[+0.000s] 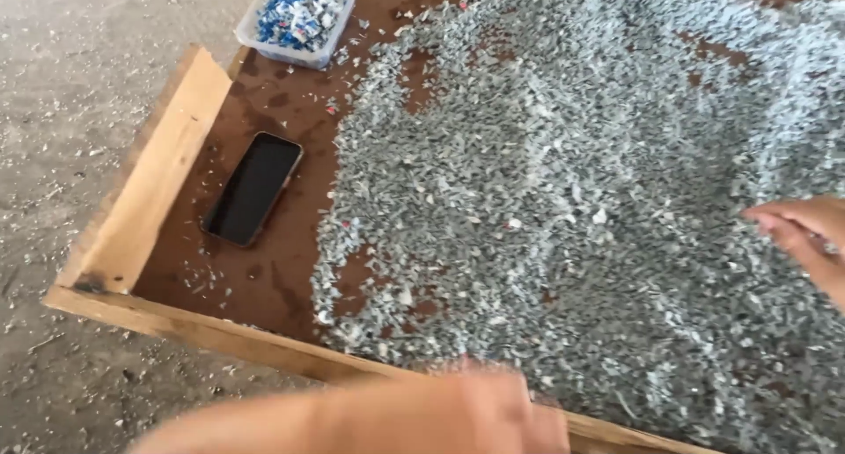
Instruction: The person sorts through a large pile of shredded plastic material on a wooden table, picking out specific pieces by hand and placing them into a small plastic container. A smartphone is visible on the table next to the pile.
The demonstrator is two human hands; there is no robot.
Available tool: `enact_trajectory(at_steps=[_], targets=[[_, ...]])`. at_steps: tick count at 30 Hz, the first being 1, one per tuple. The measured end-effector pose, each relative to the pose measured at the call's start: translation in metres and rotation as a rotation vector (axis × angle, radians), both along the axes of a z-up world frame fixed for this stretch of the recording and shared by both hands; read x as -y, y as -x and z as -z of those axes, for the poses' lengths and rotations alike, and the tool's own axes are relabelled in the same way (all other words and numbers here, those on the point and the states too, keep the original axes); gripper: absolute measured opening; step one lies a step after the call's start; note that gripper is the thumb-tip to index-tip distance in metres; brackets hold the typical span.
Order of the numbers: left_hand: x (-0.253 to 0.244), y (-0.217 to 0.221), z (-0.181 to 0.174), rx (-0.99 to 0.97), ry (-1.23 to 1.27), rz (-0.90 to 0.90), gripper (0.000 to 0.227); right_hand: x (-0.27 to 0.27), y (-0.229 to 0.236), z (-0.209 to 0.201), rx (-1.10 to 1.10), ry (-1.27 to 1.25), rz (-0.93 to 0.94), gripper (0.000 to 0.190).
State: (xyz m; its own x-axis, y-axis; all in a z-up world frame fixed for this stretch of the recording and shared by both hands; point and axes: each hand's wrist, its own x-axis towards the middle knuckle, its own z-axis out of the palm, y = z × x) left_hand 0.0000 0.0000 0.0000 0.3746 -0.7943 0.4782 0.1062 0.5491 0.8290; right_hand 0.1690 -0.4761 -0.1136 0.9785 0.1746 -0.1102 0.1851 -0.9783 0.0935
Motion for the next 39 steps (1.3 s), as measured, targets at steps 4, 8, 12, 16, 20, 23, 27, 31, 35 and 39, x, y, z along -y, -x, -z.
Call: enact_trajectory(at_steps=[4, 8, 12, 16, 20, 23, 27, 31, 35, 39], targets=[[0.008, -0.074, 0.045, 1.014, -0.63, -0.375, 0.02, -0.069, 0.046, -0.062, 0.21, -0.157, -0.328, 0.027], [0.012, -0.152, 0.075, 1.474, -1.32, -0.049, 0.057, -0.102, 0.07, -0.088, 0.223, -0.218, -0.434, 0.023], [0.02, -0.219, 0.081, 1.392, -1.14, -0.281, 0.051, -0.091, 0.067, -0.068, 0.31, -0.105, -0.496, 0.02], [0.02, -0.301, 0.101, 1.42, -1.193, -0.552, 0.053, -0.083, 0.058, -0.06, 0.283, -0.153, -0.465, 0.02], [0.015, -0.356, 0.113, 1.347, -1.511, -0.711, 0.057, -0.076, 0.054, -0.061, 0.232, -0.214, -0.439, 0.021], [0.021, -0.335, 0.098, 1.222, -1.571, -0.698, 0.065, -0.072, 0.05, -0.059, 0.23, -0.269, -0.473, 0.025], [0.039, -0.277, 0.107, 1.32, -1.338, -0.693, 0.068, -0.068, 0.05, -0.055, 0.194, -0.225, -0.55, 0.032], [0.04, -0.2, 0.107, 1.177, -1.082, -0.461, 0.054, -0.072, 0.065, -0.045, 0.19, -0.194, -0.528, 0.034], [0.043, -0.15, 0.106, 1.29, -1.012, -0.209, 0.057, -0.092, 0.085, -0.054, 0.215, -0.2, -0.611, 0.042], [0.045, -0.122, 0.113, 1.425, -0.87, -0.107, 0.055, -0.086, 0.083, -0.046, -0.154, 0.09, -0.413, 0.07]])
